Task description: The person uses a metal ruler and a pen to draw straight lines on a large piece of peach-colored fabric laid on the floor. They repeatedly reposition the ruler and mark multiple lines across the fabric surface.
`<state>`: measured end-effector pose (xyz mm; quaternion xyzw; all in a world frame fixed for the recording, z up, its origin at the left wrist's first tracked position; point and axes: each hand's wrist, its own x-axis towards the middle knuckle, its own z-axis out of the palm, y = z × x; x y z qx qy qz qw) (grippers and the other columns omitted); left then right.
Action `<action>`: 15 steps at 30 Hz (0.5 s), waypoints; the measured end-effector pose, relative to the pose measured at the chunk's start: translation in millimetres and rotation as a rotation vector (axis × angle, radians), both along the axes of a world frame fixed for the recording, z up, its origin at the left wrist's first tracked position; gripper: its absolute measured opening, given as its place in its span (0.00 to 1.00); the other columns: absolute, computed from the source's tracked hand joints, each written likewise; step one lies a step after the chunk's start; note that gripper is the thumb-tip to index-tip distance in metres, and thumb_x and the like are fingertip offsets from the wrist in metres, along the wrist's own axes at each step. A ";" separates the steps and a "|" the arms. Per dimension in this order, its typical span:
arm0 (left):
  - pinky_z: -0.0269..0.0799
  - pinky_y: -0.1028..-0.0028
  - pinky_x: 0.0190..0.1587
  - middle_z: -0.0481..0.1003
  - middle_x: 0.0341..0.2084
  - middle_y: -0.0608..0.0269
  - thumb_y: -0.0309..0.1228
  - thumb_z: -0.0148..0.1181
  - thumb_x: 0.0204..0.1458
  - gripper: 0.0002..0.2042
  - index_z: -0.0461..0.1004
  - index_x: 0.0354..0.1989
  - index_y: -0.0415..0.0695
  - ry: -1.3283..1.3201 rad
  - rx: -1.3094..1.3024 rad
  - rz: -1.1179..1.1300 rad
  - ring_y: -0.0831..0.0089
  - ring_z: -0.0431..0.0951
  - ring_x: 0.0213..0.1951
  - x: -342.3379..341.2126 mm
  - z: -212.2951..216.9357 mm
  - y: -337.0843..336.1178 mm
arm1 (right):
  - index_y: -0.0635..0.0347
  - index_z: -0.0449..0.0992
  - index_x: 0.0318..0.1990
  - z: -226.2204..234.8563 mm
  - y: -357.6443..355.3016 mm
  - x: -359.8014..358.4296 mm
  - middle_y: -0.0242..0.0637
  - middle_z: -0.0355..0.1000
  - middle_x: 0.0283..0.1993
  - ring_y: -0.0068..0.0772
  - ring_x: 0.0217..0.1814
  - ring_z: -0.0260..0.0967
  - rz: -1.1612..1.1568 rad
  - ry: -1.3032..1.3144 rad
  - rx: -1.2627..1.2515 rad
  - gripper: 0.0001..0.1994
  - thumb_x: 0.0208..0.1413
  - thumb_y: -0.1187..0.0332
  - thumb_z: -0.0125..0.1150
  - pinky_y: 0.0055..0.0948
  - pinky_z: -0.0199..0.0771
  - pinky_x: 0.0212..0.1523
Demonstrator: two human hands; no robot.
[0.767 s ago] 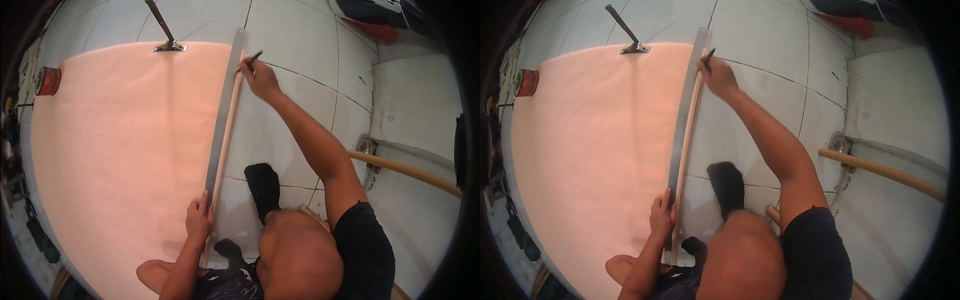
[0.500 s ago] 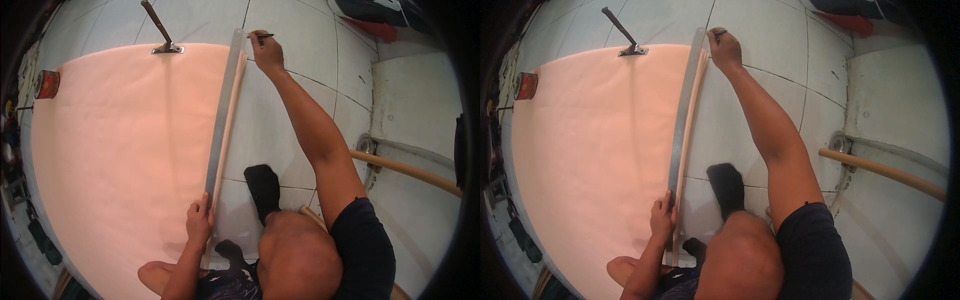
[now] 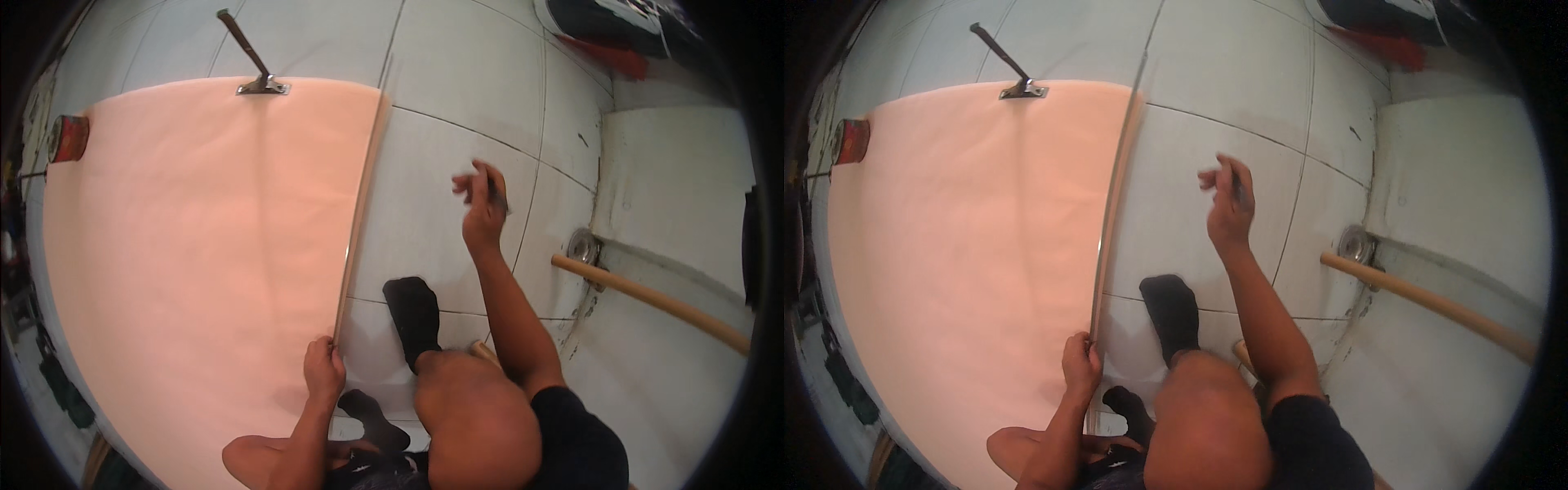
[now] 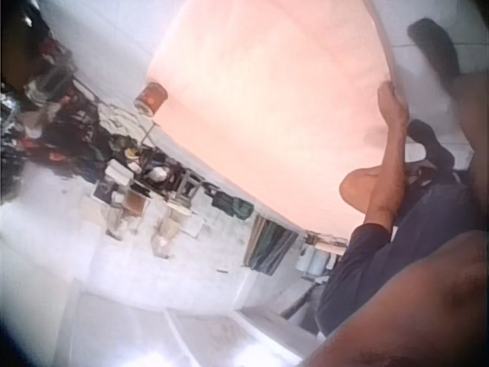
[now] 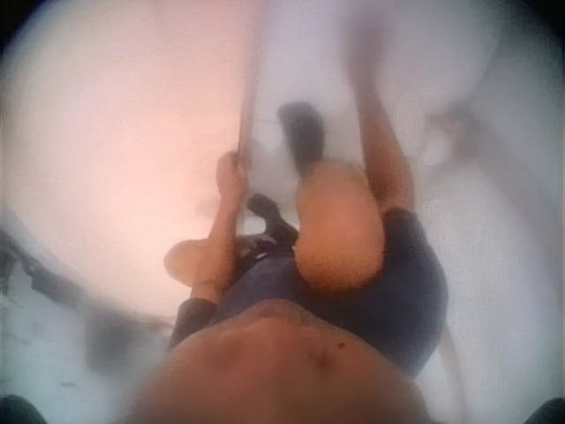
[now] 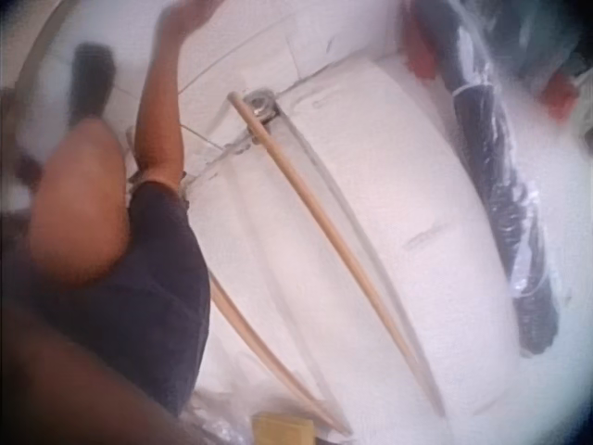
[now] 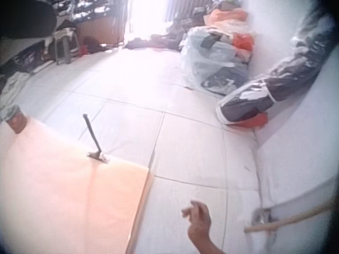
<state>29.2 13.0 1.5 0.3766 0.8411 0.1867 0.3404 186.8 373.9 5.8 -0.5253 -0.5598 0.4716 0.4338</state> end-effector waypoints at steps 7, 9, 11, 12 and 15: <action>0.70 0.54 0.40 0.69 0.33 0.50 0.22 0.58 0.56 0.06 0.71 0.41 0.40 0.023 -0.013 0.001 0.48 0.73 0.37 9.5 58.2 29.5 | 0.62 0.67 0.45 39.1 -98.9 32.6 0.39 0.77 0.43 0.22 0.35 0.70 0.134 -0.189 -0.071 0.08 0.70 0.67 0.55 0.26 0.73 0.41; 0.70 0.54 0.41 0.68 0.34 0.50 0.22 0.57 0.57 0.05 0.71 0.41 0.40 0.017 0.013 0.022 0.48 0.73 0.40 9.7 73.8 31.1 | 0.62 0.67 0.43 68.1 -113.8 34.1 0.40 0.76 0.43 0.22 0.33 0.70 0.191 -0.231 -0.104 0.09 0.67 0.68 0.60 0.26 0.73 0.40; 0.70 0.54 0.42 0.68 0.36 0.51 0.22 0.57 0.57 0.05 0.71 0.40 0.40 0.048 0.032 0.060 0.49 0.72 0.42 14.4 89.1 23.8 | 0.62 0.67 0.41 103.6 -120.1 35.6 0.42 0.76 0.44 0.24 0.35 0.71 0.286 -0.332 -0.205 0.10 0.66 0.68 0.62 0.27 0.74 0.40; 0.70 0.54 0.43 0.68 0.36 0.51 0.21 0.56 0.57 0.05 0.71 0.41 0.40 0.027 0.040 0.075 0.49 0.72 0.42 17.0 100.8 22.2 | 0.61 0.67 0.40 120.9 -123.5 36.4 0.42 0.76 0.44 0.25 0.36 0.72 0.332 -0.384 -0.251 0.10 0.65 0.69 0.63 0.27 0.74 0.40; 0.72 0.55 0.43 0.68 0.37 0.54 0.21 0.56 0.57 0.05 0.73 0.39 0.42 -0.010 0.101 0.109 0.52 0.72 0.43 17.0 128.0 19.4 | 0.61 0.67 0.39 160.3 -123.9 40.0 0.47 0.76 0.51 0.37 0.43 0.75 0.436 -0.465 -0.132 0.12 0.60 0.71 0.68 0.33 0.75 0.43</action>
